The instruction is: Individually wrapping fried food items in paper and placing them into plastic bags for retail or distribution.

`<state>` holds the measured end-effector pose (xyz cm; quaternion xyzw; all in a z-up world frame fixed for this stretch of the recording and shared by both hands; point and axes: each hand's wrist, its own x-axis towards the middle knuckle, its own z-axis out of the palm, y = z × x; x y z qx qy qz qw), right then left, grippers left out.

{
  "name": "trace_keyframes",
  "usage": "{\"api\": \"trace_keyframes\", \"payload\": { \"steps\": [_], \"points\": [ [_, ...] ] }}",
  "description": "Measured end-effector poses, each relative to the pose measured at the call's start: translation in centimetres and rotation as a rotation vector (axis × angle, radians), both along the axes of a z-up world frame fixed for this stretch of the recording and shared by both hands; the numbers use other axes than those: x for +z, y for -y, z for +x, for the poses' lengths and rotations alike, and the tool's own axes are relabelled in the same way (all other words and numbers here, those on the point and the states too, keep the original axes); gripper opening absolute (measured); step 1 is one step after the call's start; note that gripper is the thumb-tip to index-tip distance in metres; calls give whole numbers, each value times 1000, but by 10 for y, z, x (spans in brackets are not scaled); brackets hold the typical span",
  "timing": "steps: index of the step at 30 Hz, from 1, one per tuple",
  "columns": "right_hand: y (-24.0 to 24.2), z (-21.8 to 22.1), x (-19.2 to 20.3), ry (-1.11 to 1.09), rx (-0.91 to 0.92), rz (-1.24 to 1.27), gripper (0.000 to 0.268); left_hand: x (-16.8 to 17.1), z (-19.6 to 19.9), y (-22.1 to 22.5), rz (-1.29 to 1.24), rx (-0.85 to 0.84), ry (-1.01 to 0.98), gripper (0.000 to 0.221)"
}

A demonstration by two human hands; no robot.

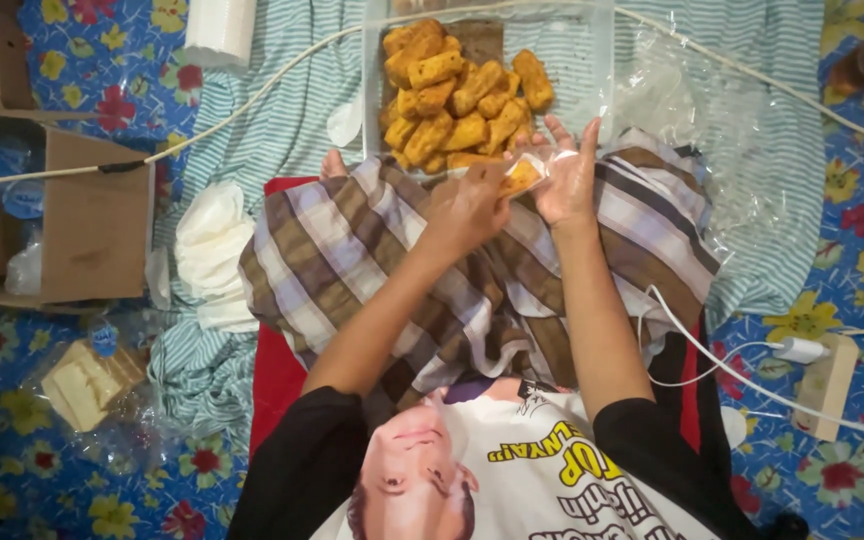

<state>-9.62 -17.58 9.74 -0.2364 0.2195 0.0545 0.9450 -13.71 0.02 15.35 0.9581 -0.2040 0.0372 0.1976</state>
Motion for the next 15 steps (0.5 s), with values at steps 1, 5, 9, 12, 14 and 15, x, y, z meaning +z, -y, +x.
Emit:
{"api": "trace_keyframes", "payload": {
  "steps": [1, 5, 9, 12, 14, 15],
  "points": [
    [-2, 0, 3, -1, 2, 0, 78, -9, 3, 2, 0, 2, -1, 37],
    [-7, -1, 11, 8, 23, -27, 78, -34, 13, 10, 10, 27, 59, 41],
    [4, 6, -20, 25, 55, 4, 82, -14, 14, 20, -52, 31, 171, 35],
    [5, 7, -23, 98, 103, 88, 69, -8, 17, 22, -45, 32, 250, 35],
    [0, 4, -26, 155, 144, 19, 61, -25, 25, 26, -58, 36, 261, 36],
    [-3, 3, -27, 213, 184, -49, 53, -33, 28, 27, -70, 39, 274, 38]
  ]
}}
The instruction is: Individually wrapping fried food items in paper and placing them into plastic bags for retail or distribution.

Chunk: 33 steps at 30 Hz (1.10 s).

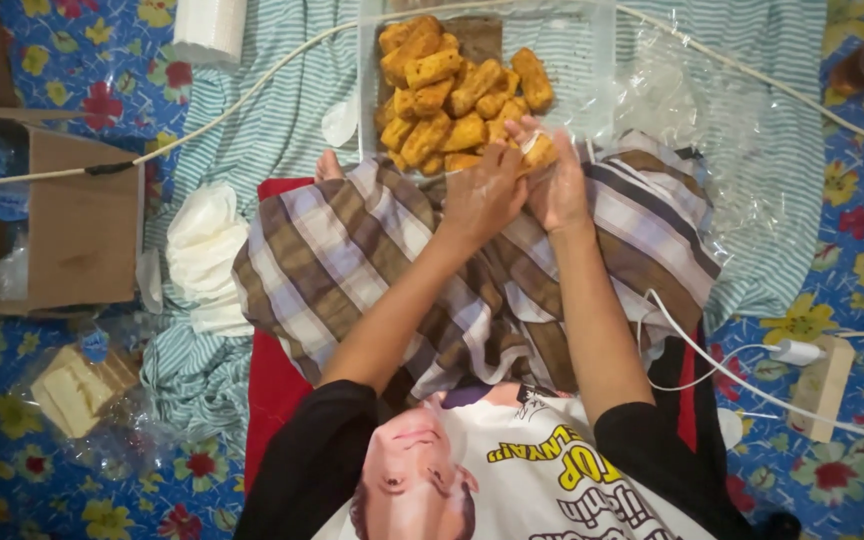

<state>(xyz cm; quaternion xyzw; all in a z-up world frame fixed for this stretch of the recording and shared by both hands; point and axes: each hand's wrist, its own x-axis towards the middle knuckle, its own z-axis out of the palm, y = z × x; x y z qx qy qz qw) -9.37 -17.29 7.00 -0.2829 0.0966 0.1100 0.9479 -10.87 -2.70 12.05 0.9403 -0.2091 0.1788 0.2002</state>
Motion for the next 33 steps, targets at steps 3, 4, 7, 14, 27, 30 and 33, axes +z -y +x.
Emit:
{"api": "trace_keyframes", "payload": {
  "steps": [3, 4, 7, 14, 27, 30, 33],
  "points": [
    [-3, 0, -6, 47, 20, -155, 47, 18, 0, -2, -19, 9, 18, 36],
    [-4, -1, -8, 46, 22, -160, 47, 16, 0, -4, -25, 12, 17, 36],
    [0, -1, -14, 53, 8, -178, 47, 9, -1, -9, -148, -25, -56, 41],
    [4, 2, -3, -55, -45, -102, 41, -15, -7, -34, -200, -19, -205, 71],
    [-20, -12, 51, -48, 82, -284, 35, -25, -6, -43, -647, -174, 13, 52],
    [-26, -14, 58, -28, 103, -332, 37, 4, -11, -55, -723, -215, 78, 45],
    [-31, -12, 90, 61, 79, -332, 51, 19, -15, -59, -810, -236, 101, 42]
  ]
}}
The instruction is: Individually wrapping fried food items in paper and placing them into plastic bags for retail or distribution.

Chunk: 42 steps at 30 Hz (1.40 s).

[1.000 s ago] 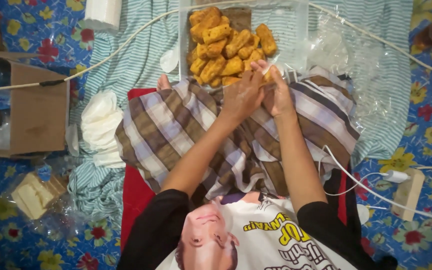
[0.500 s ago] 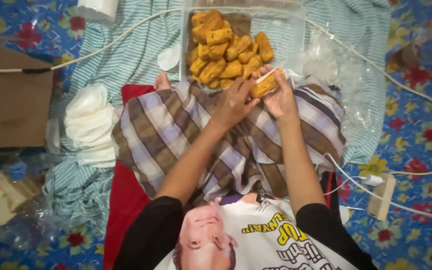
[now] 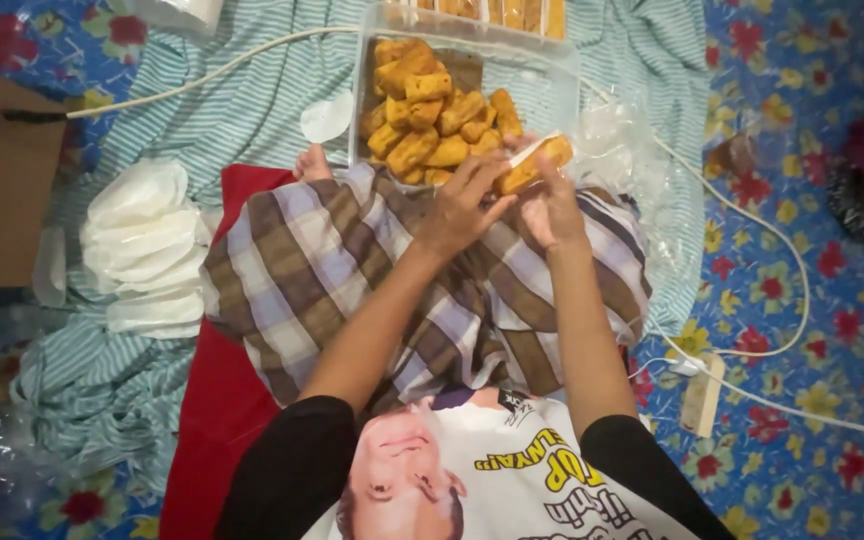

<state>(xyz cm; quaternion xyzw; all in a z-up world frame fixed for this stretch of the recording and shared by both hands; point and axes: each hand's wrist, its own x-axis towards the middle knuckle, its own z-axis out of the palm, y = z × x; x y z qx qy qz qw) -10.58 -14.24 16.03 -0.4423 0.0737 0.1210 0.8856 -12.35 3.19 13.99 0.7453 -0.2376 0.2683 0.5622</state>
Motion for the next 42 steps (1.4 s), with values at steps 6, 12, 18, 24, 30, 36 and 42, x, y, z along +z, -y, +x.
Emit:
{"api": "trace_keyframes", "payload": {
  "steps": [6, 12, 18, 24, 30, 36, 42],
  "points": [
    [25, 12, -6, 23, -180, 98, 32, -19, -2, 7, 73, 56, 129, 41],
    [21, 8, -8, 19, -268, 44, 36, -9, -3, 2, -6, 45, 197, 35],
    [7, -1, 1, -3, -234, 1, 40, -4, -6, 2, -51, 56, 209, 33],
    [-6, -11, 5, 30, -198, -18, 40, 13, -12, -2, -84, 55, 182, 29],
    [-13, -14, -12, 2, -212, -27, 43, 16, -12, 2, -112, 63, 159, 36],
    [-31, -23, 5, 63, -188, -93, 43, 10, -11, 3, -165, 30, 89, 36],
    [-16, -16, 6, 51, -59, 83, 62, 12, -11, 2, -201, 9, 49, 35]
  ]
}}
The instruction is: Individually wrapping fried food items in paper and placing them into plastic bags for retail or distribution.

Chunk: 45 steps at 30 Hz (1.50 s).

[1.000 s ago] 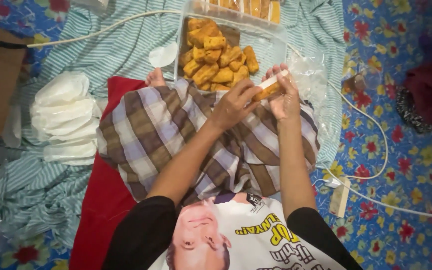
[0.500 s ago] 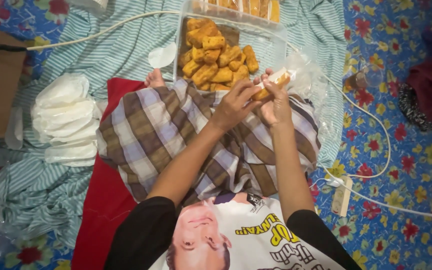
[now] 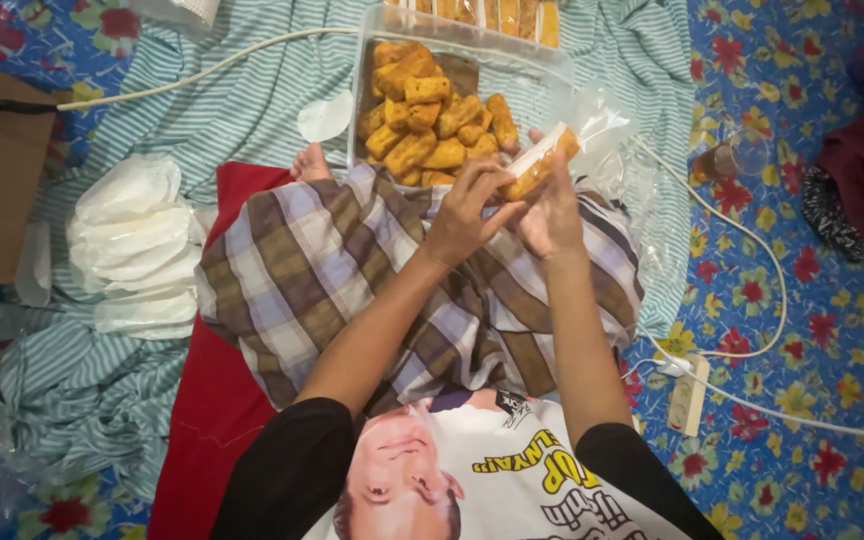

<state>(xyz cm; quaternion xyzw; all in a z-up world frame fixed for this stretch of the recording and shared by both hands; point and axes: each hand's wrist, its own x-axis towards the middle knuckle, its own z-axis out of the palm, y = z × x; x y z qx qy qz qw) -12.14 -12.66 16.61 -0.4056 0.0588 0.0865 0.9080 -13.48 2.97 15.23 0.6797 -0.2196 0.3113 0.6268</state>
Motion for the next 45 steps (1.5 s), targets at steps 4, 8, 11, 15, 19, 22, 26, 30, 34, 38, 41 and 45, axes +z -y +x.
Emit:
{"api": "trace_keyframes", "payload": {
  "steps": [4, 8, 11, 15, 19, 22, 26, 30, 34, 38, 41, 45],
  "points": [
    [22, 22, 4, -7, -37, -21, 59, 1, 0, 0, -36, 16, 31, 33],
    [21, 30, 6, 66, -39, 91, 59, 1, 0, 0, -27, 20, 35, 33],
    [15, 29, 4, 115, -29, 95, 57, -4, 1, 3, -41, 39, 29, 33],
    [13, 27, -6, 53, -25, 109, 55, -6, -2, 4, -58, 31, 8, 33],
    [23, 30, -13, -1, -49, 56, 54, 2, -1, 0, -57, 21, 18, 38],
    [31, 33, -18, -63, -90, 82, 41, 6, -1, -4, -28, -38, 26, 39],
    [44, 32, -20, -84, -125, 23, 40, -2, 3, 0, -34, -162, 25, 33],
    [41, 26, -18, -74, -112, -9, 44, -5, 4, -2, 22, -157, 40, 25],
    [28, 19, -17, -71, -105, -64, 45, -8, 3, -6, 154, -37, 70, 16],
    [11, 10, -10, -56, -115, -104, 43, -10, 6, -5, 223, 106, 86, 19],
    [-1, 4, -2, -44, -99, -153, 36, -3, 10, -8, 204, 176, 94, 30],
    [-10, 0, -3, -15, -85, -177, 30, 0, 15, -13, 227, 244, 145, 33]
  ]
}}
